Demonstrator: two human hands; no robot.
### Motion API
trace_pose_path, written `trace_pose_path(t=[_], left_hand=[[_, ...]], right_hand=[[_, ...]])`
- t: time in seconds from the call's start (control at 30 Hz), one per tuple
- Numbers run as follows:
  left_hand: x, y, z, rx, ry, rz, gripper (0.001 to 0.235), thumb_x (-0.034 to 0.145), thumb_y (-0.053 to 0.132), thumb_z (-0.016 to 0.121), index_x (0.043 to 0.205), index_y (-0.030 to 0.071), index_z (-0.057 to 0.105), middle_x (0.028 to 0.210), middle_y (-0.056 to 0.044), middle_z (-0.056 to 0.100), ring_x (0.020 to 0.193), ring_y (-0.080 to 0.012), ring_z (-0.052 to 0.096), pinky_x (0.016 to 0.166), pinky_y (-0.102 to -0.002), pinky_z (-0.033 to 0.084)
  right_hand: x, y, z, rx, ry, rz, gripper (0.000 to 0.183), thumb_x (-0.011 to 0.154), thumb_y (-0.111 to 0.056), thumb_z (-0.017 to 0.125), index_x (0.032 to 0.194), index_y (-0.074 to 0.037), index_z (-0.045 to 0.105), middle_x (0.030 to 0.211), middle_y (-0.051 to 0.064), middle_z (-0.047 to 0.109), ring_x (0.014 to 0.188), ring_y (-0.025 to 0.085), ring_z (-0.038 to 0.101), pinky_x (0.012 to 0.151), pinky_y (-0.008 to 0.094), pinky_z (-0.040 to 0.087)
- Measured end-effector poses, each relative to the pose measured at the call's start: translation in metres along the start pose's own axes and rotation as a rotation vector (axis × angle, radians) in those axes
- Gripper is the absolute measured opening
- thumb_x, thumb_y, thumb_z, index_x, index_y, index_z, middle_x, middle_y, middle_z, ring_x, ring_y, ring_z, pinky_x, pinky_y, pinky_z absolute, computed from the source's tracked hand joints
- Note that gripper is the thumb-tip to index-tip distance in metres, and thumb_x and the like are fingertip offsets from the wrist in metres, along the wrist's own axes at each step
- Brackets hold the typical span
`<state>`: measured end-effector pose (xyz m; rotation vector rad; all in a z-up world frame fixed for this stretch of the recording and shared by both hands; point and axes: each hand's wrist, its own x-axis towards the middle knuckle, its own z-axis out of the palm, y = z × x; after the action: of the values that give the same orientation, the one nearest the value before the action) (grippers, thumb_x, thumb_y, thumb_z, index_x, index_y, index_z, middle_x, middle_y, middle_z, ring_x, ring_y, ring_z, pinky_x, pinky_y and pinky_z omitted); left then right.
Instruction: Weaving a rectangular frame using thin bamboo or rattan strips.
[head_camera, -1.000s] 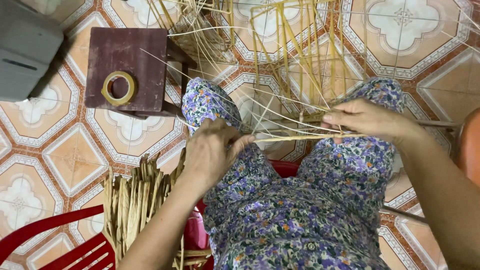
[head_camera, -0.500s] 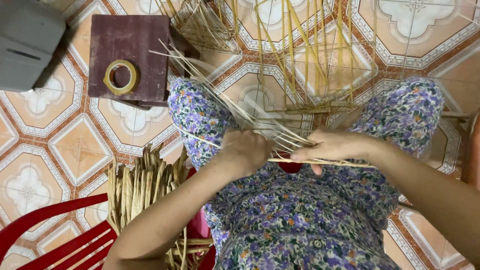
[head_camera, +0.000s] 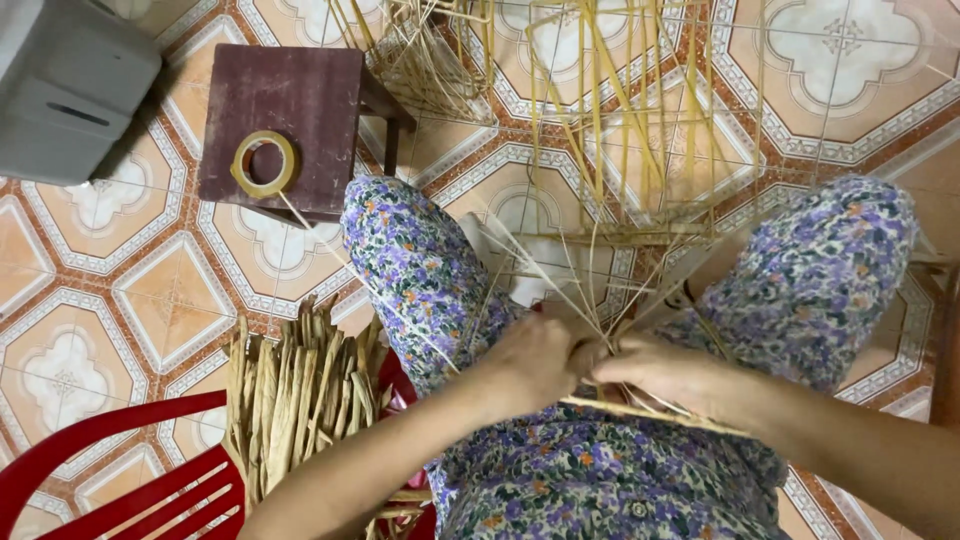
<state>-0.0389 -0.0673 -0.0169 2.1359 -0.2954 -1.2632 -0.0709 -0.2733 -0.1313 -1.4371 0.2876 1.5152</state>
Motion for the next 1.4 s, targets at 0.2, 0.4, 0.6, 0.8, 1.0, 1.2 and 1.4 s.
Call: trace_pose_path(t=[0.2, 0.4, 0.6, 0.8, 1.0, 1.2, 1.4], left_hand=[[-0.118, -0.003, -0.030, 0.051, 0.603, 0.523, 0.026, 0.102, 0.024, 0.061, 0.112, 0.002, 0.071, 0.101, -0.012, 0.071, 0.082, -0.0208, 0.069, 0.071, -0.032, 0.061], [-0.176, -0.049, -0.036, 0.180, 0.863, 0.277, 0.027, 0.098, 0.031, 0.065, 0.090, 0.008, 0.076, 0.085, -0.005, 0.073, 0.076, -0.0170, 0.071, 0.066, -0.029, 0.062], [-0.114, -0.078, -0.037, 0.090, 0.753, 0.033, 0.030, 0.098, 0.028, 0.060, 0.113, 0.005, 0.072, 0.095, -0.015, 0.073, 0.062, -0.0205, 0.074, 0.054, -0.032, 0.061], [-0.065, -0.080, -0.039, -0.008, 0.811, 0.161, 0.032, 0.095, 0.018, 0.066, 0.123, 0.003, 0.068, 0.114, -0.018, 0.071, 0.079, -0.0266, 0.076, 0.070, -0.037, 0.064], [0.025, -0.107, -0.043, 0.094, 0.807, 0.027, 0.044, 0.091, 0.012, 0.066, 0.134, 0.002, 0.061, 0.127, -0.024, 0.062, 0.105, -0.0383, 0.068, 0.090, -0.045, 0.053], [0.043, -0.113, -0.044, 0.018, 0.786, 0.007, 0.036, 0.100, 0.009, 0.055, 0.136, 0.003, 0.060, 0.136, -0.024, 0.058, 0.109, -0.0356, 0.067, 0.097, -0.042, 0.054], [0.014, -0.103, -0.066, -0.355, 1.000, 0.357, 0.027, 0.103, 0.011, 0.059, 0.128, 0.006, 0.069, 0.126, -0.015, 0.070, 0.111, -0.0236, 0.071, 0.097, -0.037, 0.060]], right_hand=[[-0.095, -0.052, 0.045, 0.028, 0.096, 0.120, 0.030, 0.091, -0.038, 0.064, 0.097, -0.008, 0.065, 0.072, 0.008, 0.070, 0.056, 0.016, 0.055, 0.051, 0.029, 0.042], [-0.103, -0.054, 0.038, 0.144, 0.200, 0.221, 0.035, 0.097, -0.035, 0.060, 0.110, -0.003, 0.061, 0.078, 0.005, 0.065, 0.064, 0.014, 0.062, 0.063, 0.027, 0.055], [-0.018, -0.033, -0.030, -0.030, 0.108, -0.004, 0.030, 0.099, -0.029, 0.053, 0.098, -0.001, 0.064, 0.061, 0.003, 0.052, 0.046, 0.012, 0.038, 0.037, 0.023, 0.031], [-0.069, -0.071, -0.076, 0.039, 0.224, -0.117, 0.035, 0.100, -0.025, 0.049, 0.090, 0.004, 0.064, 0.053, 0.004, 0.046, 0.039, 0.013, 0.034, 0.032, 0.025, 0.028], [-0.035, -0.063, -0.066, -0.133, 0.172, 0.016, 0.039, 0.102, -0.027, 0.047, 0.093, 0.003, 0.070, 0.055, 0.001, 0.046, 0.043, 0.012, 0.037, 0.037, 0.023, 0.031], [-0.073, -0.062, -0.120, -0.015, 0.106, -0.240, 0.033, 0.097, -0.020, 0.050, 0.091, 0.006, 0.069, 0.048, 0.001, 0.039, 0.037, 0.013, 0.032, 0.031, 0.024, 0.030], [-0.060, -0.034, -0.094, -0.084, 0.274, -0.544, 0.020, 0.099, -0.011, 0.053, 0.097, 0.007, 0.061, 0.074, 0.004, 0.064, 0.044, 0.010, 0.041, 0.035, 0.020, 0.041]])
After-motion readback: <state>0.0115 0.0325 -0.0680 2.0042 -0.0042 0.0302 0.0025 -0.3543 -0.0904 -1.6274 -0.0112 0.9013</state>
